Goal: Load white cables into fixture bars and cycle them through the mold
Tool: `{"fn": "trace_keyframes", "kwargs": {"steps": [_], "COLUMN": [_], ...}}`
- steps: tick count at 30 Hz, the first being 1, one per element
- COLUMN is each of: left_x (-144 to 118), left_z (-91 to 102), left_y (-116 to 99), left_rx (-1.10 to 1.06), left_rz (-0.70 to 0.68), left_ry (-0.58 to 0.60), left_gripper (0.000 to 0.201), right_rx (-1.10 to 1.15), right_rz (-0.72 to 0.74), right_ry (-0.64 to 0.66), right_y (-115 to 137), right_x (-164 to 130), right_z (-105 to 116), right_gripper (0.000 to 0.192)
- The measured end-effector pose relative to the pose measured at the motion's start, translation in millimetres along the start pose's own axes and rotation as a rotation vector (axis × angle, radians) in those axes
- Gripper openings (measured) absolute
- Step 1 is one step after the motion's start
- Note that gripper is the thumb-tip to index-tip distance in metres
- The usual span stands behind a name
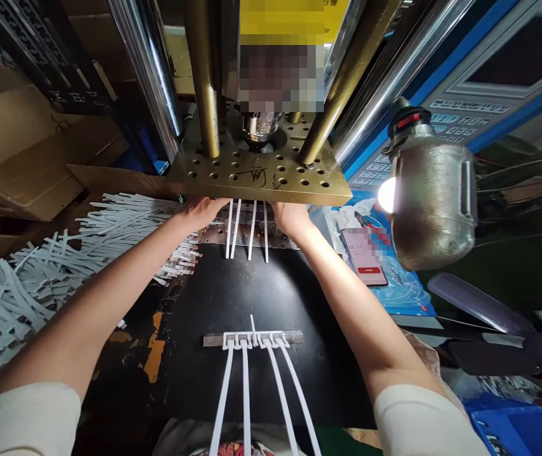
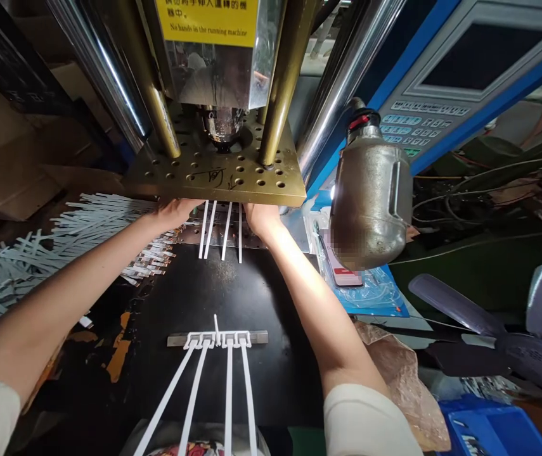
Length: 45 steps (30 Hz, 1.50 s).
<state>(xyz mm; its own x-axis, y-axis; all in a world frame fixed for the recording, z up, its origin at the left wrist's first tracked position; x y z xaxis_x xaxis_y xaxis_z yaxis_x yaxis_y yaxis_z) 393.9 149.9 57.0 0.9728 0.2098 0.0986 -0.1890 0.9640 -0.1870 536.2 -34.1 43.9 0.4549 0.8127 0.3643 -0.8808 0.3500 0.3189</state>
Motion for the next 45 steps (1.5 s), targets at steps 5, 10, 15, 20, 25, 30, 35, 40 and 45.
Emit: {"fn": "trace_keyframes", "kwargs": {"steps": [5,10,15,20,25,30,35,40,45], "left_x": [-1,1,-61,-223,-350,-371,-371,-372,-369], "left_z": [2.1,19.0,20.4,8.6,1.8,-13.2,-20.1,-19.7,-17.5], "left_y": [-1,-26,-50,-60,-57,-56,-51,-49,-56], "left_rx": [-0.03,-0.013,-0.042,-0.104,0.013,0.168,0.133,0.099,0.214], "left_rz": [0.1,0.129,0.097,-0.154,-0.14,-0.003,0.052,0.023,-0.044], "left_ry": [0.007,-0.019,-0.002,-0.067,-0.083,-0.008,-0.015,-0.08,-0.172], "left_gripper": [0.051,0.05,0.061,0.052,0.074,0.093,0.089,0.077,0.071], "right_rx": [-0.058,-0.118,-0.075,0.136,0.032,-0.121,-0.133,-0.152,-0.146], "right_rz": [0.054,0.039,0.134,0.238,0.209,0.176,0.124,0.132,0.146], "right_ry": [0.073,0.096,0.041,0.062,0.219,0.185,0.141,0.121,0.092], "right_y": [31,56,70,86,113,121,123,126,126], "right_x": [7,12,-84,-254,-347,-358,-356,-355,-355], "right_z": [3,13,32,62,80,71,67,69,68], "right_gripper": [0.04,0.046,0.037,0.032,0.06,0.081,0.088,0.082,0.08]}}
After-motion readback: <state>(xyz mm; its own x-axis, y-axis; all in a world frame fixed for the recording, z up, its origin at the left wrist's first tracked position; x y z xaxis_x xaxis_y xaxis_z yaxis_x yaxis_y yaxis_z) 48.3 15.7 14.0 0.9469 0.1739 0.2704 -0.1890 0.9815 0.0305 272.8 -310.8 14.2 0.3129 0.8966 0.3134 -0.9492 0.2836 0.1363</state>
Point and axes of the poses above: each hand's wrist, its own x-axis towards the middle knuckle, its own z-axis out of the back of the hand, y = z × x, the point moved 4 cm from there along x, towards the middle knuckle, and after that the axes turned 7 degrees about z, right-handed, at the moved point
